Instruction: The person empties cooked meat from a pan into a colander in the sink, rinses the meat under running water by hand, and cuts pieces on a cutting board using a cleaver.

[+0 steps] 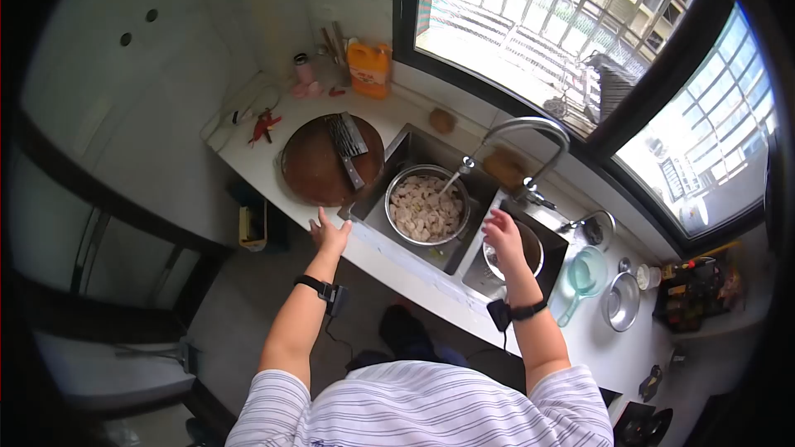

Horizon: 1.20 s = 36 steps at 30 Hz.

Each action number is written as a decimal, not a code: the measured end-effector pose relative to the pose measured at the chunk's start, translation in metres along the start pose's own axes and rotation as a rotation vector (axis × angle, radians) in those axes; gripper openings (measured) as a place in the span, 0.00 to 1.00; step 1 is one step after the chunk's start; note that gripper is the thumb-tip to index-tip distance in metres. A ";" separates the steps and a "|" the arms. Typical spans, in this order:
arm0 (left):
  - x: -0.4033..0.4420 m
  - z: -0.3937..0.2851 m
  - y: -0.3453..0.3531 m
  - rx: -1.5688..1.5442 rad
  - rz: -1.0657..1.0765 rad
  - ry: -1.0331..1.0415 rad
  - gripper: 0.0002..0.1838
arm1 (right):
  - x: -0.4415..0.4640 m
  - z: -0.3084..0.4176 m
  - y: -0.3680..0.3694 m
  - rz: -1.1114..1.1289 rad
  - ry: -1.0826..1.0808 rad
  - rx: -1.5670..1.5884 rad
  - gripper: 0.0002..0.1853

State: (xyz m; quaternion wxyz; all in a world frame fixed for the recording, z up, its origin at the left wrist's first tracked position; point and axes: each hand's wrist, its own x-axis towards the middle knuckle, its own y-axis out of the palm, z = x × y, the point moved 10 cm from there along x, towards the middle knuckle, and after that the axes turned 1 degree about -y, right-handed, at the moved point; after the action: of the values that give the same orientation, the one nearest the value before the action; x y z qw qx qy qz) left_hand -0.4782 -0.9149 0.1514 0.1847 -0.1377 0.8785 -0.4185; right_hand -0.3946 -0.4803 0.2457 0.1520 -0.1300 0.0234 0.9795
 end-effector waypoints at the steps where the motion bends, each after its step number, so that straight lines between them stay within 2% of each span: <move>1: 0.018 -0.011 -0.004 0.107 0.050 -0.007 0.54 | 0.031 -0.007 0.010 -0.098 0.016 -0.029 0.29; 4: 0.061 -0.021 0.005 0.287 0.126 0.045 0.56 | 0.103 -0.030 0.040 -0.193 0.083 -0.182 0.33; 6: 0.087 -0.040 0.017 0.557 0.115 0.322 0.60 | 0.131 -0.023 0.051 -0.306 -0.026 -0.218 0.32; 7: 0.099 -0.040 0.017 0.560 0.136 0.326 0.60 | 0.144 -0.031 0.054 -0.318 -0.010 -0.226 0.32; 9: 0.115 -0.044 0.020 0.795 0.187 0.378 0.63 | 0.163 -0.061 0.050 -0.390 0.152 -0.225 0.26; 10: 0.119 -0.050 0.018 0.789 0.183 0.408 0.64 | 0.169 -0.065 0.047 -0.416 0.169 -0.230 0.26; 13: 0.139 -0.045 0.013 0.798 0.198 0.502 0.65 | 0.180 -0.049 0.056 -0.457 0.043 -0.022 0.13; 14: 0.146 -0.047 0.009 0.808 0.206 0.561 0.65 | 0.176 -0.036 0.061 -0.499 0.079 -0.044 0.11; 21: 0.225 -0.061 -0.006 0.845 0.318 0.821 0.64 | 0.165 -0.054 0.073 -0.591 0.056 0.375 0.14; 23: 0.244 -0.068 -0.005 0.859 0.356 0.864 0.64 | 0.162 -0.054 0.079 -0.493 -0.060 0.505 0.18; 25: 0.258 -0.076 -0.007 0.862 0.370 0.896 0.65 | 0.154 -0.061 0.075 -0.503 -0.073 0.533 0.17; 28: 0.274 -0.081 -0.011 0.832 0.375 0.894 0.65 | 0.159 -0.098 0.070 -0.472 0.004 0.467 0.14; 31: 0.270 -0.064 -0.009 0.819 0.354 0.875 0.63 | 0.179 -0.172 0.074 -0.407 0.273 -0.196 0.12; 33: 0.269 -0.044 -0.028 0.509 0.196 0.716 0.60 | 0.199 -0.189 0.102 -0.221 0.230 -0.688 0.11; 35: 0.259 -0.013 -0.031 0.366 0.102 0.616 0.54 | 0.204 -0.191 0.116 -0.208 0.156 -0.832 0.12; 36: 0.260 0.023 -0.025 0.422 0.007 0.580 0.50 | 0.201 -0.190 0.108 -0.284 0.186 -0.717 0.12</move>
State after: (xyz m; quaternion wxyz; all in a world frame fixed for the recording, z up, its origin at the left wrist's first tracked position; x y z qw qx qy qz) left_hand -0.6984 -1.0490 0.1038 -0.0464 0.0312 0.7890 -0.6118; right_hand -0.5652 -0.5406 0.0105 0.2281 -0.2650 -0.3245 0.8789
